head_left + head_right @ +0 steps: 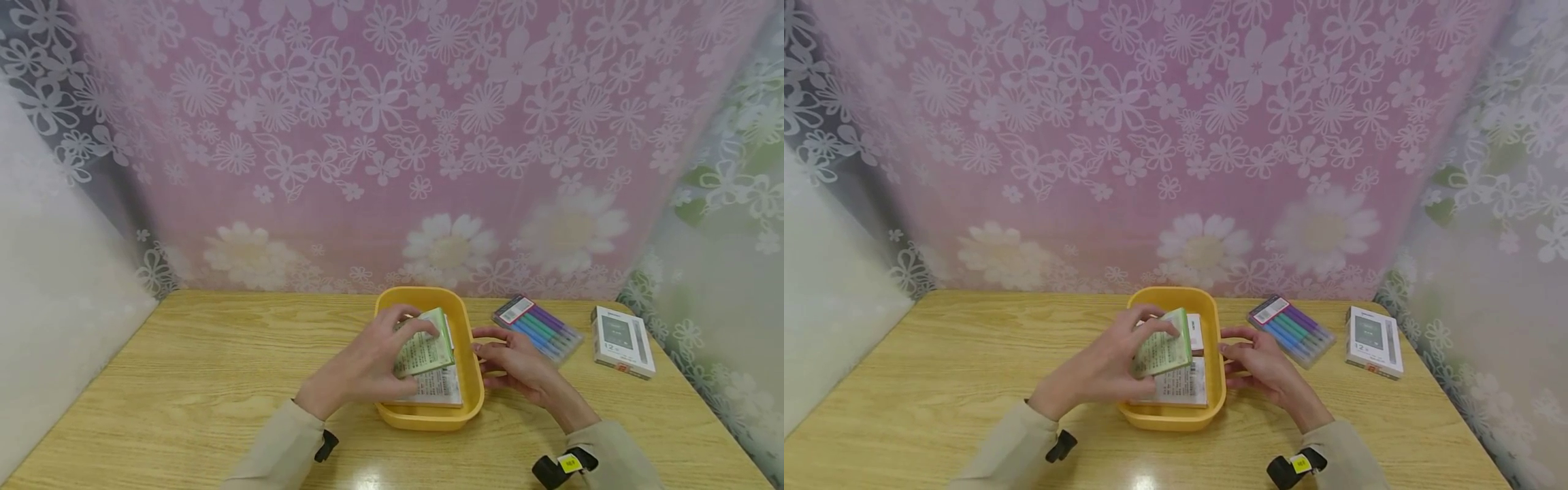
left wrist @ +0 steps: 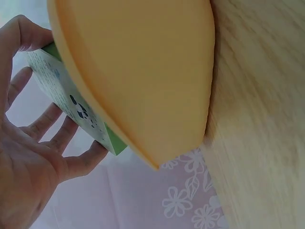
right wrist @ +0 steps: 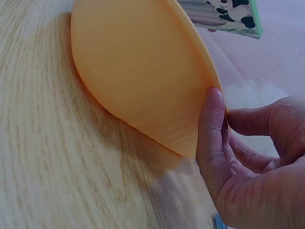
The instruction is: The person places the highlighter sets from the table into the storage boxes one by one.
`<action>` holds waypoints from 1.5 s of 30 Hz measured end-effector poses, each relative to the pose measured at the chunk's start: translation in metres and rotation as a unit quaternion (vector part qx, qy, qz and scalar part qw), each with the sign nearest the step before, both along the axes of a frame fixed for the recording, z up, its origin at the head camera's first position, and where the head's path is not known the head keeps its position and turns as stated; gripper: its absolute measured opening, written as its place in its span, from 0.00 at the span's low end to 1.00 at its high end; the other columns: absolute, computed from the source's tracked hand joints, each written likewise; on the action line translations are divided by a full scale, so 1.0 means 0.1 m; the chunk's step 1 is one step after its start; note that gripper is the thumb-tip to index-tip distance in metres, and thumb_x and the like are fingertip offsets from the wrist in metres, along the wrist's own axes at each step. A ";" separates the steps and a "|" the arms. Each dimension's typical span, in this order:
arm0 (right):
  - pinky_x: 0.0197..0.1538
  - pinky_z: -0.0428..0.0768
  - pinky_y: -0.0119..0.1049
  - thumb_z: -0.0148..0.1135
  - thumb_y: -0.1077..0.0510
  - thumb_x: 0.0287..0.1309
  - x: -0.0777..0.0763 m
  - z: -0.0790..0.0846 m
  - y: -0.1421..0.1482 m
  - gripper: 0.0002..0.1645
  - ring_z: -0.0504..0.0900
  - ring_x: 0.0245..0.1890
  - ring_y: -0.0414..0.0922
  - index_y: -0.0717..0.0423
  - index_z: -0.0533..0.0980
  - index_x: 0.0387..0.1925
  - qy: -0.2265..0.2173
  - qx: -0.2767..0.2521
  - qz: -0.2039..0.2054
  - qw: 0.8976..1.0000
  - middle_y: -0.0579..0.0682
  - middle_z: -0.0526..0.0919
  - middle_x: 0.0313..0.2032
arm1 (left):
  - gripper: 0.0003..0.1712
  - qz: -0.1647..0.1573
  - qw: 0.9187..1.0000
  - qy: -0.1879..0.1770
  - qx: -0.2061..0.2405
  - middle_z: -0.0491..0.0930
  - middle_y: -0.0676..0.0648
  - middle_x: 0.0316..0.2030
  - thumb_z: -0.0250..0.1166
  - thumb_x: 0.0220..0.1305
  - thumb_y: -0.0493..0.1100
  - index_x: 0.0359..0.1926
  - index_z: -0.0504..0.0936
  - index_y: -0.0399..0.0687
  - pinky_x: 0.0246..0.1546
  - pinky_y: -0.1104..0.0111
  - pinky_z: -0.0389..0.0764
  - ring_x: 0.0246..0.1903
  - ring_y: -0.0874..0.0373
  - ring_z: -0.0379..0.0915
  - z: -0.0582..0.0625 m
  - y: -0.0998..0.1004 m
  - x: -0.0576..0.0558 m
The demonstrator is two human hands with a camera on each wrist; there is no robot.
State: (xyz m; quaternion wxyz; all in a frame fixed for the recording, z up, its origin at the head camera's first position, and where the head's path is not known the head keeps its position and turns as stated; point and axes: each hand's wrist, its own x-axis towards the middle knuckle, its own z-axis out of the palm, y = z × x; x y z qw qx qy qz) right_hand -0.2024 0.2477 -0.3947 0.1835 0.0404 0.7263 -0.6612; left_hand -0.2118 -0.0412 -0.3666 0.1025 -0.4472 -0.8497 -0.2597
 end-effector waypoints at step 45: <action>0.35 0.88 0.33 0.61 0.52 0.70 -0.01 0.00 -0.02 0.37 0.86 0.34 0.41 0.62 0.61 0.72 -0.006 0.001 -0.006 1.000 0.47 0.88 0.40 | 0.27 0.025 0.979 -0.068 -0.191 0.71 0.56 0.57 0.73 0.52 0.53 0.53 0.74 0.71 0.52 0.61 0.74 0.51 0.60 0.69 -0.25 0.22 -0.04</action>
